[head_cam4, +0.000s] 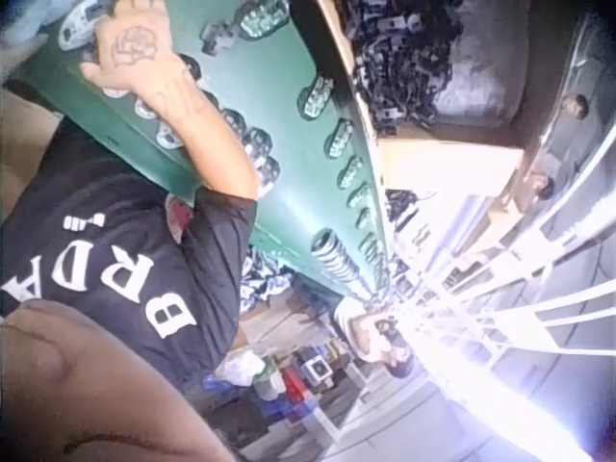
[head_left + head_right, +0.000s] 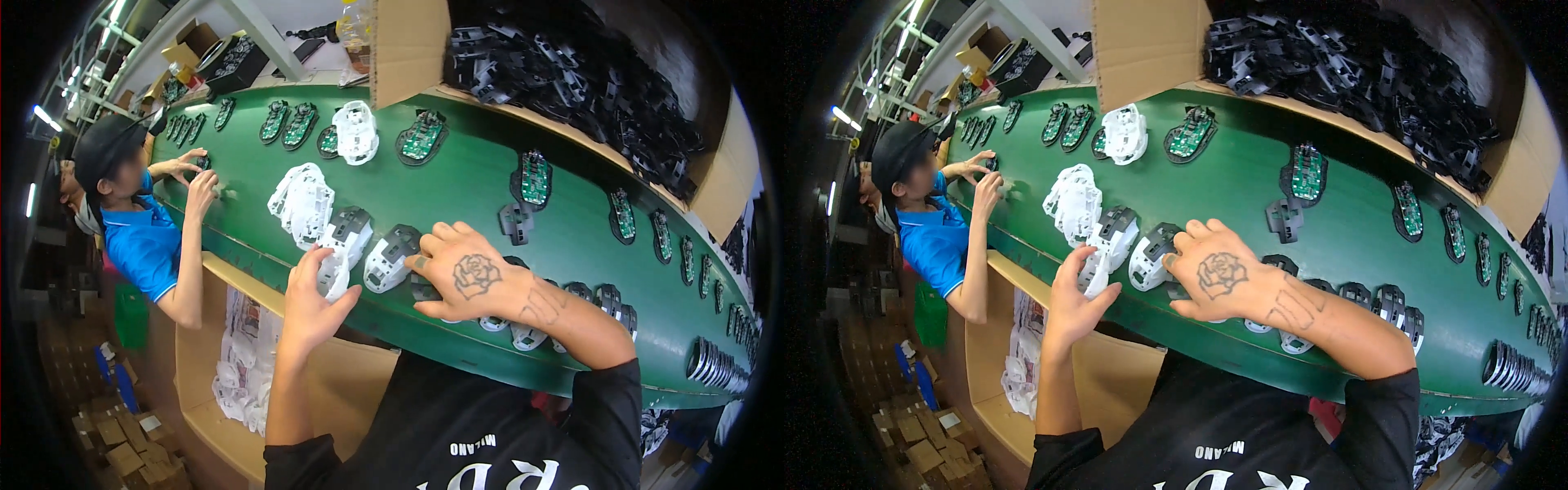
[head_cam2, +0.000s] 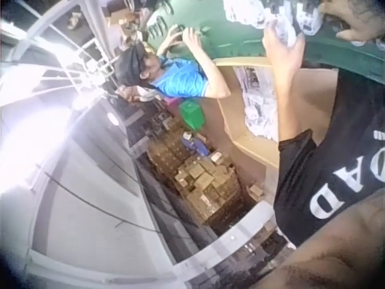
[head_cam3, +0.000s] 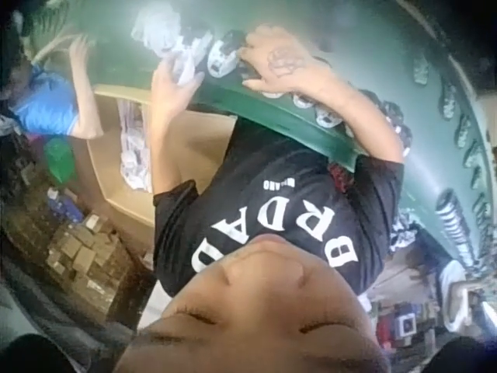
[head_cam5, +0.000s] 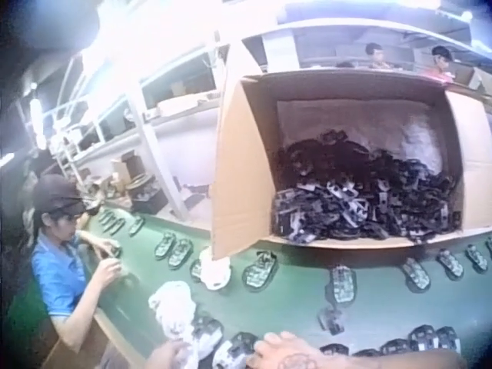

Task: The person pushes a cardboard box along the assembly line, takes small plastic components, and attaches them into mouse shells by hand before lining up the assembled shells on the conveyor belt.

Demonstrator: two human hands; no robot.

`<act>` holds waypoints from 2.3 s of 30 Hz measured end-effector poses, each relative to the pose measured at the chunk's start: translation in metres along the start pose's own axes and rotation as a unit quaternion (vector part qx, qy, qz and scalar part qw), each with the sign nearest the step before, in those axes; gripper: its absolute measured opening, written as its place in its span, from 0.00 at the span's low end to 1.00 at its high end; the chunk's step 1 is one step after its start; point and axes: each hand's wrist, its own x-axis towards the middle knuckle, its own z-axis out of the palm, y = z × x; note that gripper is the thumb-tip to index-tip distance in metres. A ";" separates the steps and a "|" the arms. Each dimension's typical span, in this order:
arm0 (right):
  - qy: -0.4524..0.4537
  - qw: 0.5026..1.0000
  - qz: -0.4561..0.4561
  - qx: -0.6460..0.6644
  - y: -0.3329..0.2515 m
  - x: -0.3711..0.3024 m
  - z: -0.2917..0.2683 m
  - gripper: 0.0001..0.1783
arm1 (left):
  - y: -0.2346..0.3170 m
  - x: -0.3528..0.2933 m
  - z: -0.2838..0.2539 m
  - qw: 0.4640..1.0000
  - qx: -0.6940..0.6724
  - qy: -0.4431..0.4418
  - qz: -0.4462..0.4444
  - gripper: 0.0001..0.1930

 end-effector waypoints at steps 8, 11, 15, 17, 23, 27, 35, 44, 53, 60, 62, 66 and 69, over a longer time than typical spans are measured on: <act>-0.031 0.999 0.010 -0.021 0.004 0.015 0.008 0.32 | -0.016 0.015 0.006 0.996 -0.053 -0.063 0.029 0.31; -0.019 1.000 0.005 0.018 0.009 0.014 0.012 0.32 | -0.019 0.014 0.001 0.996 -0.045 -0.063 0.047 0.30; 0.027 0.998 -0.010 0.055 0.007 0.011 0.008 0.39 | -0.009 0.009 -0.003 0.986 -0.167 0.019 0.008 0.29; 0.070 0.994 -0.021 0.076 -0.004 0.004 -0.001 0.41 | 0.001 0.005 0.003 0.933 -0.351 0.076 0.007 0.26; 0.225 0.915 0.065 0.327 -0.035 -0.041 -0.010 0.39 | 0.057 -0.017 0.027 0.755 -0.654 -0.027 -0.032 0.36; 0.360 0.650 0.200 0.639 -0.060 -0.066 0.021 0.31 | 0.099 -0.014 0.028 0.701 -0.707 -0.032 0.085 0.43; 0.395 0.606 0.160 0.672 -0.054 -0.058 0.040 0.34 | 0.087 -0.022 0.063 0.687 -0.676 -0.132 0.232 0.29; 0.368 0.662 0.193 0.623 -0.046 -0.055 0.020 0.32 | 0.085 -0.039 0.055 0.782 -0.548 -0.038 0.294 0.44; 0.322 0.617 0.175 0.697 -0.044 -0.065 0.018 0.31 | 0.083 -0.037 0.055 0.815 -0.459 -0.038 0.353 0.42; 0.370 0.770 0.160 0.495 -0.049 -0.061 0.024 0.32 | 0.075 -0.031 0.059 0.800 -0.491 -0.027 0.345 0.40; 0.381 0.655 0.166 0.631 -0.047 -0.058 0.027 0.32 | 0.075 -0.027 0.061 0.793 -0.508 -0.034 0.336 0.40; 0.393 0.697 0.184 0.572 -0.051 -0.067 0.013 0.34 | 0.084 -0.027 0.062 0.791 -0.512 -0.027 0.333 0.38; 0.328 0.664 0.215 0.637 -0.050 -0.068 0.016 0.28 | 0.082 -0.027 0.064 0.814 -0.479 0.000 0.328 0.36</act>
